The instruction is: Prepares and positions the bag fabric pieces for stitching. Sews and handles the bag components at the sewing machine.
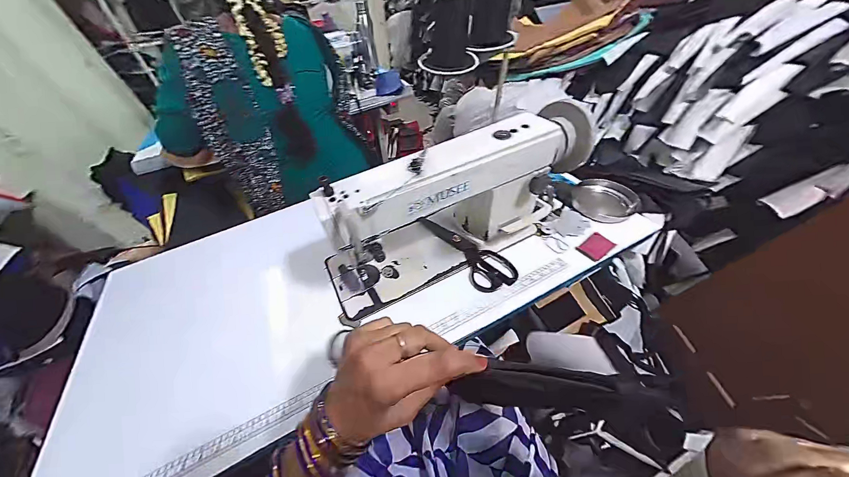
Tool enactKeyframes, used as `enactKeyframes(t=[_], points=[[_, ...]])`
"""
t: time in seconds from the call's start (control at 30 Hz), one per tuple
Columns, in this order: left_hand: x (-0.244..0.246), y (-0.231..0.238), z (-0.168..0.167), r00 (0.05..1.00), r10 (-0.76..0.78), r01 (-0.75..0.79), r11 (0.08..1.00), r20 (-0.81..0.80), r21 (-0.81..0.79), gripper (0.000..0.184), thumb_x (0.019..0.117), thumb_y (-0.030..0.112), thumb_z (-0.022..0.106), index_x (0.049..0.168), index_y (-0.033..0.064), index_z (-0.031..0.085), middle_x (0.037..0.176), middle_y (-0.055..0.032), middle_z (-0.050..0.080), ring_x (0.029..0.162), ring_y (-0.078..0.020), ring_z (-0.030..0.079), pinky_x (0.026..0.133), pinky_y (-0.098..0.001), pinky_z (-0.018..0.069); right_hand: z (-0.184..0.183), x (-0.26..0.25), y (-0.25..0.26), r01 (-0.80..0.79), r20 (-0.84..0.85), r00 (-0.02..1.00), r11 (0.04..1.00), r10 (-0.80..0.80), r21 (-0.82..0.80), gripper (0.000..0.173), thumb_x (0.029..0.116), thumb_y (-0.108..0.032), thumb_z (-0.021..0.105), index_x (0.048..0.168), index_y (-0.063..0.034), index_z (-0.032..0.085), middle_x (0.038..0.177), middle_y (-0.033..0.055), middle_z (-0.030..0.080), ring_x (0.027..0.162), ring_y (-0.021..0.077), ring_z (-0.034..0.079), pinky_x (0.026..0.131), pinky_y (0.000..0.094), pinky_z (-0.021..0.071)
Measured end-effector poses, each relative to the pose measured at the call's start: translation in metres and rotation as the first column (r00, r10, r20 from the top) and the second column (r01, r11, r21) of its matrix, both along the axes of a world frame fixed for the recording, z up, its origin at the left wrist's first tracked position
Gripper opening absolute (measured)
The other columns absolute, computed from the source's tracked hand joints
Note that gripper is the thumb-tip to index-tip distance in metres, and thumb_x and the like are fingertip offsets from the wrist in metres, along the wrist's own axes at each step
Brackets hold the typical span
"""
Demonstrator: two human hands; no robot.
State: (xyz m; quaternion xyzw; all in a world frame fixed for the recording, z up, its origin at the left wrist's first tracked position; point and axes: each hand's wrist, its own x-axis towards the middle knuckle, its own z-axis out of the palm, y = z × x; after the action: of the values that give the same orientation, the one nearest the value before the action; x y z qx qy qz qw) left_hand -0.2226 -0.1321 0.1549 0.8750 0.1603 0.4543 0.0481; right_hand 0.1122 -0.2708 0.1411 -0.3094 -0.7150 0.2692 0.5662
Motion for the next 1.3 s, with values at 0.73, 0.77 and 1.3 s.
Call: enactKeyframes(t=[0.73,0.77,1.3], points=[[-0.158,-0.022,-0.151,0.552,0.541,-0.827,0.455,-0.635,-0.331,0.069,0.0949,0.068,0.042,0.152,0.03,0.051,0.164,-0.0078,0.037,0.151,-0.0439,0.031,0.111,-0.0803,0.0149,-0.097,-0.159,0.326,0.408,0.714,0.699,0.804,0.029,-0.432,0.026,0.088,-0.02,0.081,0.091,0.0039,0.072,0.088,0.0246,0.069,0.09,0.0414,0.066,0.084,0.0631,0.0478],[-0.156,-0.021,-0.153,0.54,0.574,-0.837,0.444,-0.616,-0.319,0.068,0.0948,0.068,0.041,0.15,0.0303,0.053,0.163,-0.0074,0.04,0.15,-0.0439,0.033,0.11,-0.0803,0.0164,-0.099,-0.16,0.332,0.411,0.714,0.7,0.803,0.024,-0.431,0.025,0.0867,-0.019,0.082,0.092,0.0031,0.072,0.088,0.0236,0.07,0.089,0.0405,0.066,0.083,0.0629,0.0479],[-0.142,-0.049,-0.132,0.707,0.581,-0.706,0.551,-0.403,-0.445,0.057,0.0835,0.045,0.07,0.134,0.0176,0.067,0.15,-0.0209,0.053,0.139,-0.0565,0.041,0.096,-0.0826,0.0322,-0.092,-0.18,0.315,0.391,0.686,0.662,0.92,-0.301,0.025,0.039,0.0865,-0.018,0.079,0.118,0.0045,0.07,0.118,0.0319,0.065,0.102,0.0497,0.065,0.084,0.0662,0.0496]])
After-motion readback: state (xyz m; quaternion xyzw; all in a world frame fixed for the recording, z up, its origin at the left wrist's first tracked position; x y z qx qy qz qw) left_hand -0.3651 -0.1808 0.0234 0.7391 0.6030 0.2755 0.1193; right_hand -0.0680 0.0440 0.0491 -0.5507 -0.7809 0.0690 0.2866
